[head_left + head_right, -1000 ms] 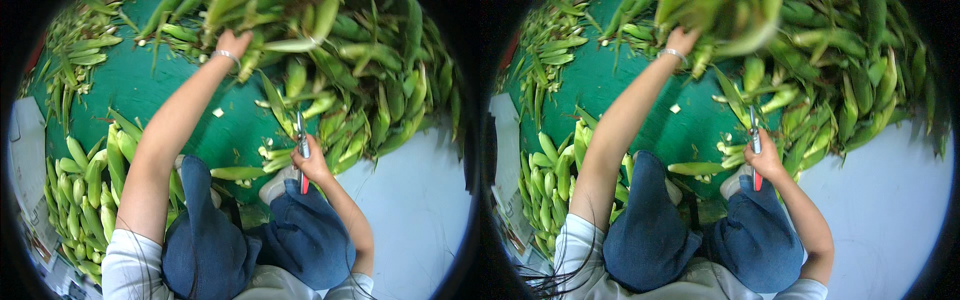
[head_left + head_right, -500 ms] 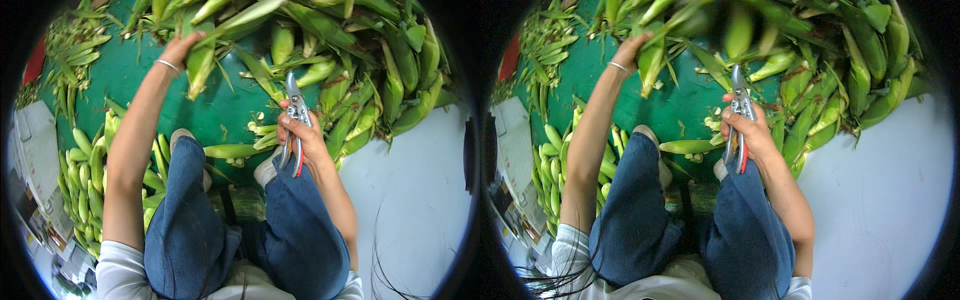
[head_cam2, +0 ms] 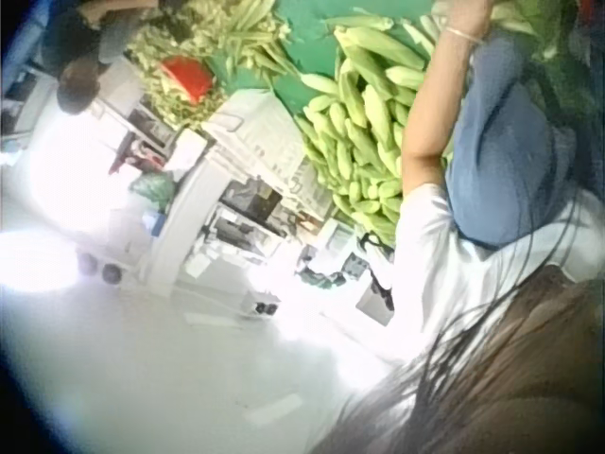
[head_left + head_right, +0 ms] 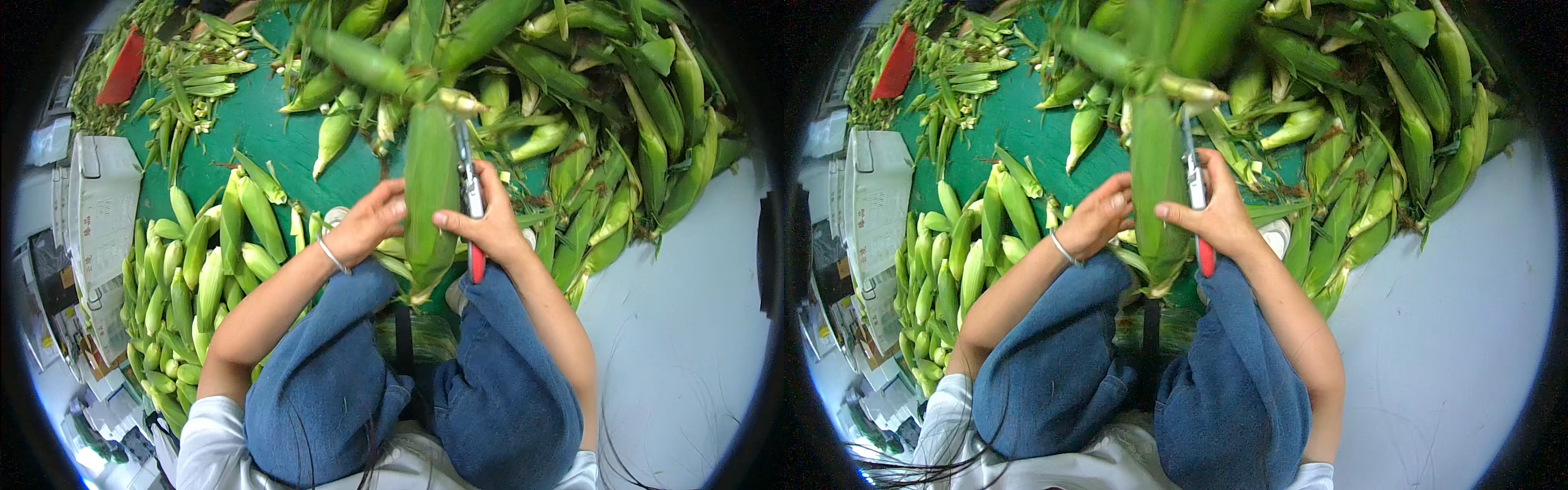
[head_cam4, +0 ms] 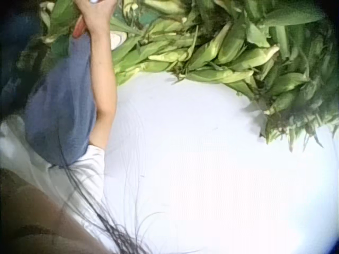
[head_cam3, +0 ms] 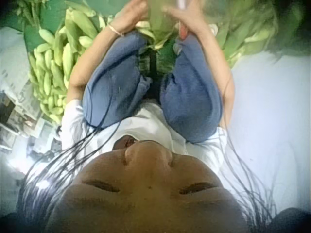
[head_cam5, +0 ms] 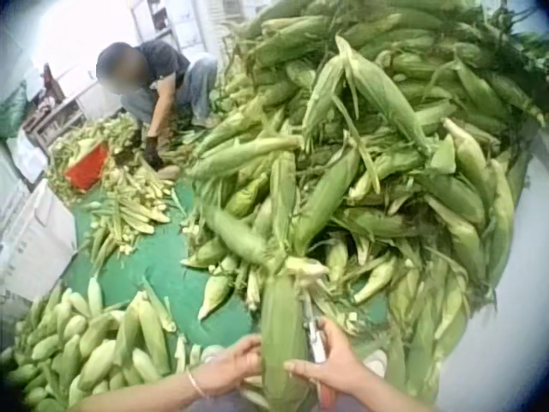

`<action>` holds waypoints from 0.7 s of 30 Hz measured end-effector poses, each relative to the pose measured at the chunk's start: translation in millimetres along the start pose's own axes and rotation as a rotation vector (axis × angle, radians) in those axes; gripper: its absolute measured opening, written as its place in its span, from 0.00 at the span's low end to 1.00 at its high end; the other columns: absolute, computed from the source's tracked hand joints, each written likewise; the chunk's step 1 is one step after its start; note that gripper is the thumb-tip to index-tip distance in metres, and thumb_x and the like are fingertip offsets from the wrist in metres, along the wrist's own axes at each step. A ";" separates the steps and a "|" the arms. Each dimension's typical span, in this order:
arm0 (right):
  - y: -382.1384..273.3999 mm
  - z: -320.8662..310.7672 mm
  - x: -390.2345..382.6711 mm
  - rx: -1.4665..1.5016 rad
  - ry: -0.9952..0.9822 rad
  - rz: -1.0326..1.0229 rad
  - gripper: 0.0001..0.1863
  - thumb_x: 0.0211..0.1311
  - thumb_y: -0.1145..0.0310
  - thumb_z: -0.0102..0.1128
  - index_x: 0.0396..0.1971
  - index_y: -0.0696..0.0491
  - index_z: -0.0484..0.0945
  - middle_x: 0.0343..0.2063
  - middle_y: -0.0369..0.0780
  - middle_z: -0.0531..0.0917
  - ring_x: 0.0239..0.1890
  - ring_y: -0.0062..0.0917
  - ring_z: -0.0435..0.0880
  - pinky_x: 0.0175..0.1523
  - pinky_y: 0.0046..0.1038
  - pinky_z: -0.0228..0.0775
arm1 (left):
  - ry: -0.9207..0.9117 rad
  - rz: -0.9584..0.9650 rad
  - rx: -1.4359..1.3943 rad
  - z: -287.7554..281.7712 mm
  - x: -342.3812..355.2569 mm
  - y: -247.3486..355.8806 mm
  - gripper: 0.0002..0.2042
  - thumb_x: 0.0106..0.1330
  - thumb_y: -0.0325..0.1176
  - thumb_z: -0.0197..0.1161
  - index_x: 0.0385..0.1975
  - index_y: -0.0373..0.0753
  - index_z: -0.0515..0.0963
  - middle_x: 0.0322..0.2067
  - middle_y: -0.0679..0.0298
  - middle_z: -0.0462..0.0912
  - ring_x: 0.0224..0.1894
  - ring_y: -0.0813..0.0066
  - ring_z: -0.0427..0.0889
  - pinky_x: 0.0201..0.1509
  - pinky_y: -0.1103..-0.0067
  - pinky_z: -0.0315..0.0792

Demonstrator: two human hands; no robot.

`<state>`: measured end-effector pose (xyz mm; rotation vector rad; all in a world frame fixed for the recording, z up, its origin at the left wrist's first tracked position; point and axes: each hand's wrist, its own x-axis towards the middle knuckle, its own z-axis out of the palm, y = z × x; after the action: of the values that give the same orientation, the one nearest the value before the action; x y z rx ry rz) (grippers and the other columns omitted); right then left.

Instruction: The person trims the ends of corn ears using a pair of shears while sitting on the floor surrounded by a large pile of corn.

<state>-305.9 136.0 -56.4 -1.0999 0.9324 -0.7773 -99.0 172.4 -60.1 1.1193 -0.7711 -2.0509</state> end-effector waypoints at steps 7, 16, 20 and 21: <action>-45.8 -21.8 26.9 -0.357 0.064 0.010 0.30 0.44 0.68 0.63 0.50 0.60 0.65 0.36 0.40 0.76 0.38 0.24 0.75 0.43 0.25 0.69 | 0.356 0.357 -0.103 -26.1 26.1 49.4 0.22 0.54 0.28 0.64 0.49 0.36 0.66 0.43 0.59 0.75 0.45 0.66 0.76 0.51 0.68 0.71; 10.8 22.5 -1.5 0.421 -0.162 0.694 0.30 0.49 0.73 0.54 0.55 0.59 0.59 0.43 0.42 0.75 0.47 0.28 0.76 0.51 0.30 0.68 | 0.767 0.492 -0.419 -60.3 12.2 35.0 0.17 0.57 0.39 0.63 0.42 0.39 0.71 0.44 0.57 0.74 0.50 0.60 0.72 0.54 0.57 0.67; 22.7 32.1 15.7 0.485 -0.033 0.665 0.27 0.51 0.73 0.50 0.54 0.62 0.60 0.44 0.45 0.74 0.46 0.33 0.77 0.50 0.35 0.71 | 0.728 0.459 -0.470 -40.7 -4.1 27.2 0.18 0.57 0.40 0.62 0.43 0.38 0.70 0.45 0.56 0.74 0.50 0.59 0.71 0.56 0.57 0.64; 23.1 33.4 17.1 0.512 0.006 0.653 0.26 0.51 0.73 0.51 0.53 0.62 0.62 0.42 0.45 0.75 0.44 0.33 0.78 0.49 0.35 0.72 | 0.711 0.455 -0.477 -36.1 -7.0 23.6 0.18 0.57 0.40 0.62 0.43 0.37 0.70 0.45 0.56 0.74 0.50 0.59 0.71 0.57 0.57 0.63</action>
<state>-266.9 140.1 -76.7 -0.3074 0.9504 -0.4318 -58.3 157.2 -55.6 1.1436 -0.1377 -1.2266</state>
